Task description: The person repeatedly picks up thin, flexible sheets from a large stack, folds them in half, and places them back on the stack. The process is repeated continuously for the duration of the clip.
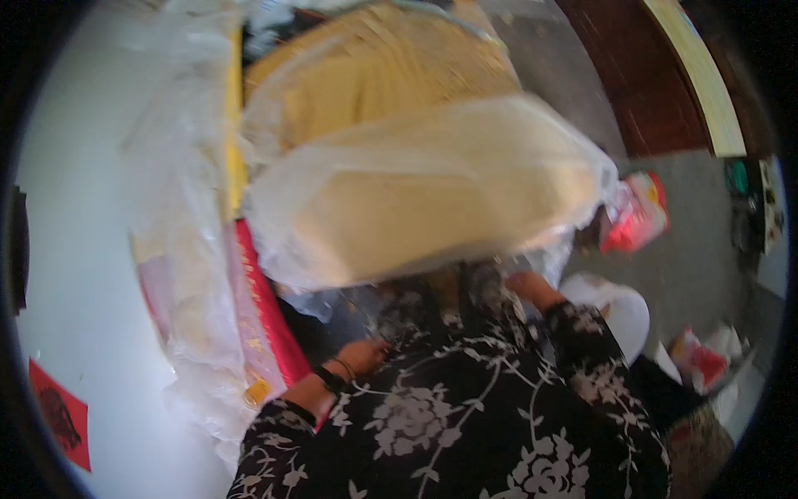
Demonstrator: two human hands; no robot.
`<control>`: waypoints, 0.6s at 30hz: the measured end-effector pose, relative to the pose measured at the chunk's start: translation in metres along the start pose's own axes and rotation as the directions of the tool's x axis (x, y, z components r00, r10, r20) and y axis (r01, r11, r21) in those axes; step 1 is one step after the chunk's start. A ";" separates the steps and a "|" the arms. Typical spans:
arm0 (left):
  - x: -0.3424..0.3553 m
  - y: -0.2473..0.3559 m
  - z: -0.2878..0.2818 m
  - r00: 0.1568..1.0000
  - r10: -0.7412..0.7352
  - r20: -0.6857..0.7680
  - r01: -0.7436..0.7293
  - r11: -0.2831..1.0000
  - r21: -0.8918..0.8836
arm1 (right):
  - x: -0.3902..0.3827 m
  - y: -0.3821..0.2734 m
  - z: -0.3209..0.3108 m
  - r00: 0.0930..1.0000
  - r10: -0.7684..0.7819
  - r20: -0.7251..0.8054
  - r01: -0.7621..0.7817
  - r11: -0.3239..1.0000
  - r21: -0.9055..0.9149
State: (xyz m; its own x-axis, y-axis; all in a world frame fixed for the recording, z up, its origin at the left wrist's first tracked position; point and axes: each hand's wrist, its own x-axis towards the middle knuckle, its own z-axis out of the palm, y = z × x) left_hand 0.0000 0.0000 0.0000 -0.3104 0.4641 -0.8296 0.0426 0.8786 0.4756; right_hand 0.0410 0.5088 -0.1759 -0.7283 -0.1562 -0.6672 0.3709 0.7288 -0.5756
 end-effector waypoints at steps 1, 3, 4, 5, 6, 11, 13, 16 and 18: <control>0.012 -0.013 0.004 0.997 0.071 -0.020 -0.072 0.993 -0.091 | 0.009 0.005 0.004 0.987 0.162 0.005 -0.162 0.986 -0.025; 0.045 -0.054 0.016 0.999 0.038 0.026 -0.038 0.999 0.024 | 0.019 0.011 0.010 0.968 0.252 0.013 -0.247 0.937 0.247; 0.065 -0.080 0.027 0.994 0.080 -0.074 -0.080 0.997 0.007 | 0.020 0.011 0.012 0.902 0.401 0.159 -0.405 0.662 0.630; 0.087 -0.106 0.036 0.990 0.070 -0.125 -0.064 0.997 0.053 | 0.022 0.008 0.015 0.843 0.488 0.226 -0.428 0.356 0.831; 0.110 -0.135 0.043 0.982 0.111 -0.151 -0.091 0.986 0.138 | 0.023 0.004 0.016 0.828 0.519 0.210 -0.397 0.278 0.875; 0.187 -0.248 0.063 0.952 -0.275 -0.135 0.088 0.667 -0.740 | 0.032 -0.028 0.047 0.806 0.592 -0.007 -0.239 0.337 0.911; 0.198 -0.264 0.060 0.853 -0.510 -0.108 0.010 0.223 -0.975 | 0.042 -0.039 0.065 0.805 0.593 0.014 -0.155 0.188 0.970; 0.200 -0.264 0.050 0.791 -0.611 -0.009 -0.076 -0.084 -0.994 | 0.062 -0.045 0.079 0.851 0.520 0.071 -0.032 -0.083 0.996; 0.198 -0.259 0.047 0.833 -0.553 -0.003 -0.109 -0.158 -0.981 | 0.075 -0.049 0.085 0.874 0.487 0.005 0.032 -0.069 0.997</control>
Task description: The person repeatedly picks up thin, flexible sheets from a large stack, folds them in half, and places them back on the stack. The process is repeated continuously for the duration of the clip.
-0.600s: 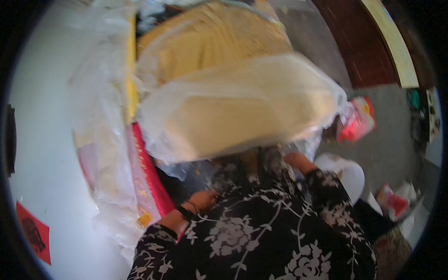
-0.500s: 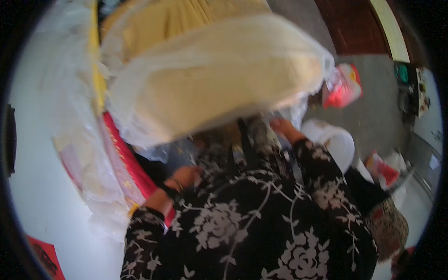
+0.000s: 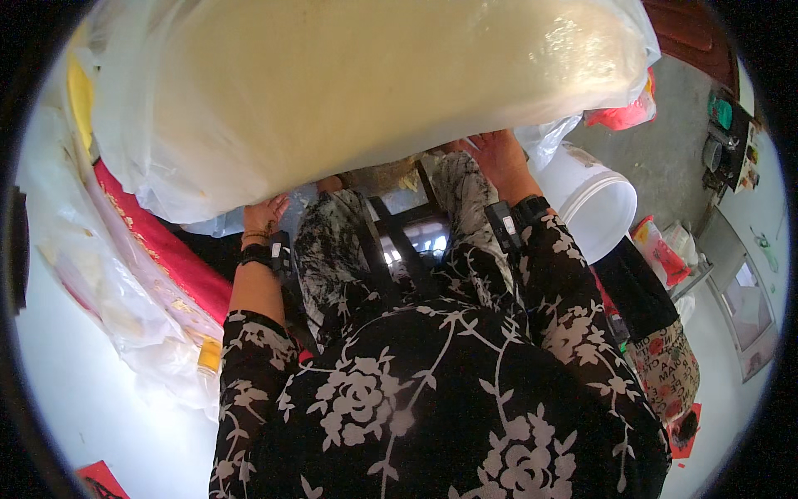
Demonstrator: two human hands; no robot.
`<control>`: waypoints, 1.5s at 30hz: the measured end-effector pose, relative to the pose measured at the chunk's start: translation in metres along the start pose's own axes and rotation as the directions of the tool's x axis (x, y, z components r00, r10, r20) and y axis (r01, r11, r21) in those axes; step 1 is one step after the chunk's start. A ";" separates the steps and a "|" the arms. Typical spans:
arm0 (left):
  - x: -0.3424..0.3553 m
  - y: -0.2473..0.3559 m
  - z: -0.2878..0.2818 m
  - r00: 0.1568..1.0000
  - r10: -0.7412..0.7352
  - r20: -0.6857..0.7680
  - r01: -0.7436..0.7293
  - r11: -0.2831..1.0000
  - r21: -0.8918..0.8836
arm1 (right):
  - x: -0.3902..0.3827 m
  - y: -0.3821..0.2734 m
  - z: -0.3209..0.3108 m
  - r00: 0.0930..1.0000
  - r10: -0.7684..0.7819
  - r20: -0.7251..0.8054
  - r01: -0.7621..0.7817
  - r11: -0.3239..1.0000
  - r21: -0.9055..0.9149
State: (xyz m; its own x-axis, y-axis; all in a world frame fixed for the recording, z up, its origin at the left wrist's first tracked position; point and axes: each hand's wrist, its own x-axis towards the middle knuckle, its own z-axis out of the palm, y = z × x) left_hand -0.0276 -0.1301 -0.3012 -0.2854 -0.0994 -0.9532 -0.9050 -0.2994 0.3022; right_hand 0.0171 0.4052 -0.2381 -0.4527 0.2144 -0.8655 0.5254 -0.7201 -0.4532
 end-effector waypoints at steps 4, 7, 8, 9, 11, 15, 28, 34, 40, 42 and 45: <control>0.002 -0.005 -0.002 0.983 0.100 0.156 -0.088 0.993 -0.081 | 0.012 0.011 0.015 0.998 -0.069 0.003 0.069 0.992 0.108; 0.014 -0.014 -0.016 0.979 0.169 0.113 -0.165 0.985 -0.039 | 0.017 0.014 0.020 0.986 -0.065 -0.154 0.081 0.991 0.102; 0.021 -0.017 -0.022 0.969 0.232 0.081 -0.238 0.969 0.070 | 0.019 0.014 0.020 0.991 -0.103 -0.084 0.113 0.985 0.129; 0.026 -0.021 -0.028 0.968 0.231 0.093 -0.236 0.970 0.049 | 0.021 0.013 0.019 0.990 -0.135 -0.040 0.139 0.977 0.159; 0.038 -0.029 -0.040 0.936 0.333 0.110 -0.350 0.915 0.202 | 0.026 0.010 0.015 0.983 -0.184 0.020 0.177 0.964 0.201; 0.068 -0.040 -0.057 0.766 0.586 0.263 -0.615 0.553 0.562 | 0.034 0.007 0.006 0.974 -0.229 0.003 0.223 0.953 0.204; 0.028 0.022 -0.011 0.858 0.506 -0.092 -0.484 0.733 -0.479 | 0.055 0.002 -0.039 0.938 -0.338 0.070 0.335 0.941 0.055; 0.048 0.016 -0.015 0.850 0.492 -0.188 -0.510 0.681 -0.525 | 0.046 -0.016 -0.001 0.921 -0.353 0.163 0.366 0.929 -0.053; 0.043 -0.021 -0.031 0.877 0.432 -0.213 -0.477 0.722 -0.500 | 0.061 0.003 -0.026 0.936 -0.246 0.251 0.271 0.960 -0.068; 0.040 -0.031 -0.050 0.759 0.606 -0.238 -0.611 0.789 0.061 | 0.071 0.013 -0.039 0.935 -0.145 0.324 0.182 0.979 -0.088; 0.044 -0.043 -0.077 0.607 0.795 -0.007 -0.368 0.289 0.884 | 0.077 0.022 -0.052 0.958 -0.067 0.280 0.118 0.979 -0.167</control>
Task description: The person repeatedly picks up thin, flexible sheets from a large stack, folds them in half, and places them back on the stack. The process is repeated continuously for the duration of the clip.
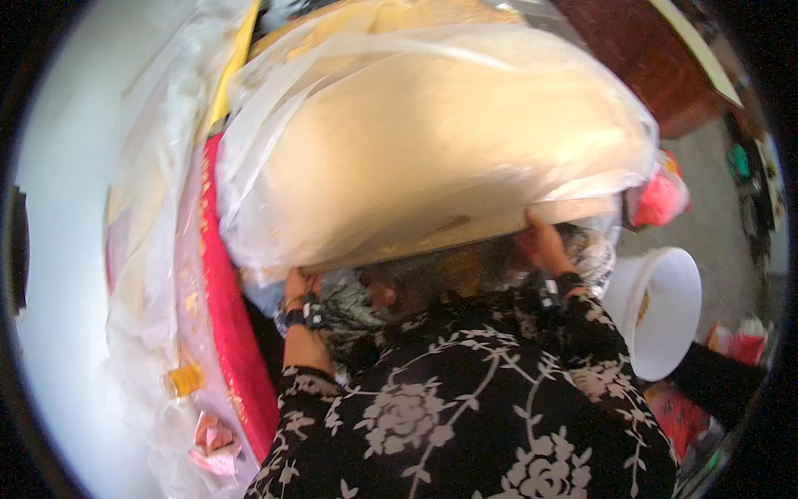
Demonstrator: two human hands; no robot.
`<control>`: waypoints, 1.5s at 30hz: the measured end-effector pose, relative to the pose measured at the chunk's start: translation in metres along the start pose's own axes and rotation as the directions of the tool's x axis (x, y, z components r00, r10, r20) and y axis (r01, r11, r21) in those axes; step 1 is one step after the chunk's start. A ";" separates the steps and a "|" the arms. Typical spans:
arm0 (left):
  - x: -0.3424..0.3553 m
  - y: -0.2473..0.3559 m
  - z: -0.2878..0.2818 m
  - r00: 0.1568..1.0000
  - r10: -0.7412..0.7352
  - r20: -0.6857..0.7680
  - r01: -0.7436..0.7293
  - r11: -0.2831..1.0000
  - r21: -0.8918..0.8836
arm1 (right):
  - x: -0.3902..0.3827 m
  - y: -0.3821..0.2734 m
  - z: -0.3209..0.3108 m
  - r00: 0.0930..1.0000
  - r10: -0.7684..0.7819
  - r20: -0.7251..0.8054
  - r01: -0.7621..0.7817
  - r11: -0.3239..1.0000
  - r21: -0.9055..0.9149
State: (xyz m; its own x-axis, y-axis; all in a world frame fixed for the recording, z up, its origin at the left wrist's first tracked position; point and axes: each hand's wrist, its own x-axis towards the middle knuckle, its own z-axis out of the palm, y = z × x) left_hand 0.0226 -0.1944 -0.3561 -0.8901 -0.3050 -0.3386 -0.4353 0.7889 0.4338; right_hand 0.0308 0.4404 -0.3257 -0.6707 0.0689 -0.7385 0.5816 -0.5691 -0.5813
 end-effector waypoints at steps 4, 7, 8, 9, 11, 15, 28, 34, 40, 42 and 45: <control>-0.008 -0.010 0.005 0.937 -0.228 0.264 0.341 0.434 -0.834 | -0.006 0.009 0.000 0.999 -0.025 -0.030 0.028 0.997 0.076; -0.026 0.005 0.012 0.856 -0.399 0.330 0.387 0.070 -0.919 | -0.018 0.011 -0.008 0.995 -0.021 -0.102 0.027 0.998 0.056; -0.033 0.009 0.013 0.858 -0.386 0.340 0.377 0.021 -0.926 | -0.021 0.011 -0.010 0.997 -0.046 -0.070 0.050 0.997 0.059; -0.039 0.015 0.016 0.859 -0.376 0.349 0.368 -0.024 -0.930 | -0.022 0.013 -0.014 0.997 -0.054 -0.048 0.057 0.996 0.068; -0.046 0.019 0.017 0.855 -0.395 0.337 0.349 -0.042 -0.936 | -0.026 0.014 -0.017 0.998 -0.063 -0.008 0.064 0.994 0.084; -0.044 0.010 0.020 0.906 -0.303 0.294 0.344 0.127 -0.930 | -0.028 0.008 -0.007 0.999 0.017 -0.039 -0.013 0.994 0.106; -0.140 0.153 -0.031 0.644 -0.020 0.765 0.568 0.682 -0.461 | -0.112 -0.026 0.017 0.978 0.207 0.009 -0.195 0.934 -0.301; -0.140 0.284 -0.160 0.724 0.423 0.545 -0.211 0.887 -0.410 | -0.186 -0.127 0.060 0.722 -0.584 0.370 0.675 0.476 -0.564; -0.039 0.439 -0.169 0.670 0.731 0.131 -0.742 0.668 0.066 | -0.149 -0.209 0.094 0.313 -0.806 0.502 0.427 -0.353 -0.832; -0.009 0.485 -0.160 0.553 0.788 -0.272 -0.831 0.545 -0.112 | -0.130 -0.210 0.097 0.218 -0.787 0.577 0.290 -0.512 -0.808; -0.004 0.510 -0.171 0.575 0.712 -0.403 -0.782 0.623 -0.016 | -0.116 -0.205 0.095 0.221 -0.796 0.563 0.226 -0.520 -0.824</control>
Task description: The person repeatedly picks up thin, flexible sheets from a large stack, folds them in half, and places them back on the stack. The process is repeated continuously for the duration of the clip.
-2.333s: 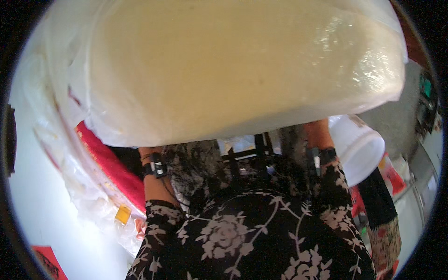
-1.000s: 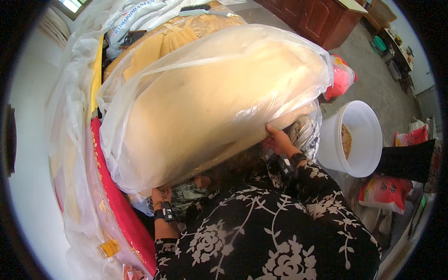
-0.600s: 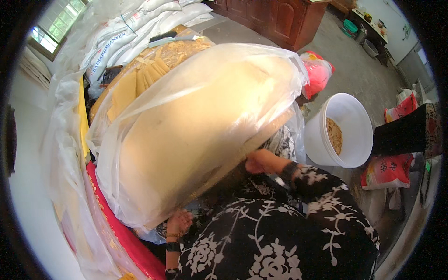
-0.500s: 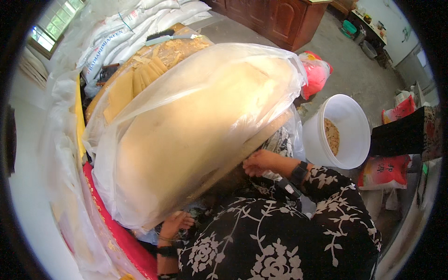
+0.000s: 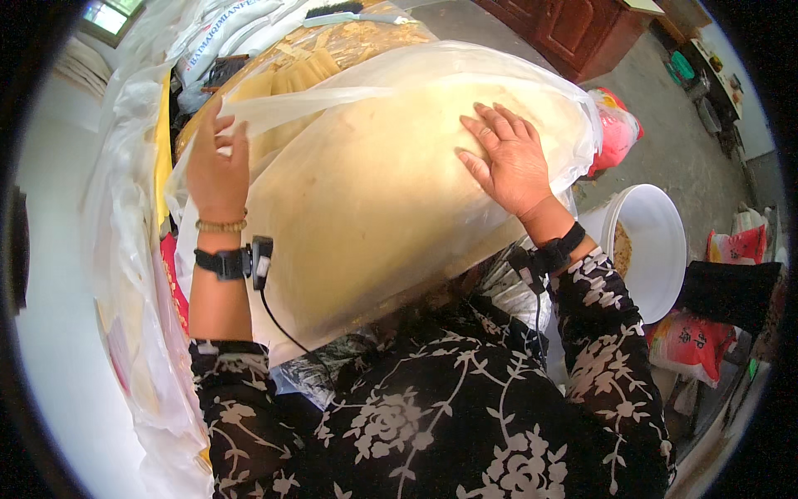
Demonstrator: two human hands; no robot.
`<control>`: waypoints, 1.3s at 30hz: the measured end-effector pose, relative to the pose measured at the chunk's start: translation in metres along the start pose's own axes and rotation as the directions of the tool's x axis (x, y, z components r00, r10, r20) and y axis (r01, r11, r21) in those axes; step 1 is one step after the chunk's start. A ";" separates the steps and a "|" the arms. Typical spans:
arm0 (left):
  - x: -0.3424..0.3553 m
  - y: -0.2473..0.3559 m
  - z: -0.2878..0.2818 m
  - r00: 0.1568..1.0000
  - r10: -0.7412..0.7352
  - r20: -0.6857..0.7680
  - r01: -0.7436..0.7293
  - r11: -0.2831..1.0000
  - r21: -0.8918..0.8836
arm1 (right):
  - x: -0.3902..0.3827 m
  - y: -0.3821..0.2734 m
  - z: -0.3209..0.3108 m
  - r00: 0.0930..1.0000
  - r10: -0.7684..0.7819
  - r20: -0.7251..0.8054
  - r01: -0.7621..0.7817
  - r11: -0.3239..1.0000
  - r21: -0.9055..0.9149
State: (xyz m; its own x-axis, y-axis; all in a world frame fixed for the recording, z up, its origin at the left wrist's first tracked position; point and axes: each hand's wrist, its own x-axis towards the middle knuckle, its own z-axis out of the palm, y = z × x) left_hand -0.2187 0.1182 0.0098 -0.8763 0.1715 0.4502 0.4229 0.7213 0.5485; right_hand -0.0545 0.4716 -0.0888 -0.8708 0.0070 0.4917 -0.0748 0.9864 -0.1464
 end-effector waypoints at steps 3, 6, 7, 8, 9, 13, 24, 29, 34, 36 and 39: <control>0.009 0.007 -0.003 0.763 0.646 0.024 -0.586 0.677 0.446 | 0.001 0.006 0.002 0.998 0.047 -0.036 -0.042 0.992 0.123; 0.020 -0.012 0.028 0.810 0.500 0.306 -0.585 0.727 0.360 | 0.008 0.011 0.005 0.992 0.087 -0.094 -0.064 0.973 0.224; 0.026 -0.027 0.042 0.833 0.332 0.442 -0.500 0.795 0.345 | 0.011 0.012 0.007 0.992 0.099 -0.079 -0.076 0.964 0.256; 0.029 -0.045 0.058 0.802 0.195 0.564 -0.393 0.884 0.253 | 0.014 0.014 0.009 0.992 0.110 -0.064 -0.087 0.954 0.288; 0.032 -0.064 0.075 0.705 -0.030 0.708 -0.211 0.945 0.251 | 0.015 0.018 0.011 0.991 0.128 -0.040 -0.109 0.943 0.313; 0.041 -0.130 0.118 0.818 -0.034 0.574 -0.206 0.915 0.348 | 0.016 0.032 0.015 0.991 0.129 -0.026 -0.116 0.954 0.277; -0.005 -0.008 0.105 0.840 0.540 -0.056 -0.481 0.788 0.385 | 0.031 0.100 0.017 0.795 0.567 0.217 -0.572 0.819 -0.047; -0.044 0.011 0.095 0.730 0.444 0.519 -0.534 0.845 0.028 | 0.028 0.165 0.042 0.684 0.655 0.321 -0.702 0.710 0.049; -0.025 -0.027 0.118 0.819 0.278 0.502 -0.497 0.781 0.378 | -0.025 0.227 0.057 0.588 0.778 0.222 -0.807 0.548 0.219; -0.012 -0.039 0.127 0.819 0.251 0.515 -0.415 0.880 0.231 | -0.053 0.241 0.058 0.586 0.805 0.096 -0.769 0.515 0.378; 0.007 -0.048 0.138 0.803 0.183 0.566 -0.294 0.949 0.111 | -0.081 0.257 0.047 0.465 0.884 0.045 -0.841 0.426 0.334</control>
State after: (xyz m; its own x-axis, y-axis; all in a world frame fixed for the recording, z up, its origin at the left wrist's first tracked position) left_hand -0.2770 0.1778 -0.1103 -0.7574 0.6500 0.0630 0.6338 0.7085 0.3102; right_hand -0.0258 0.7168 -0.2062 -0.4929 0.8680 0.0608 0.5380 0.3590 -0.7627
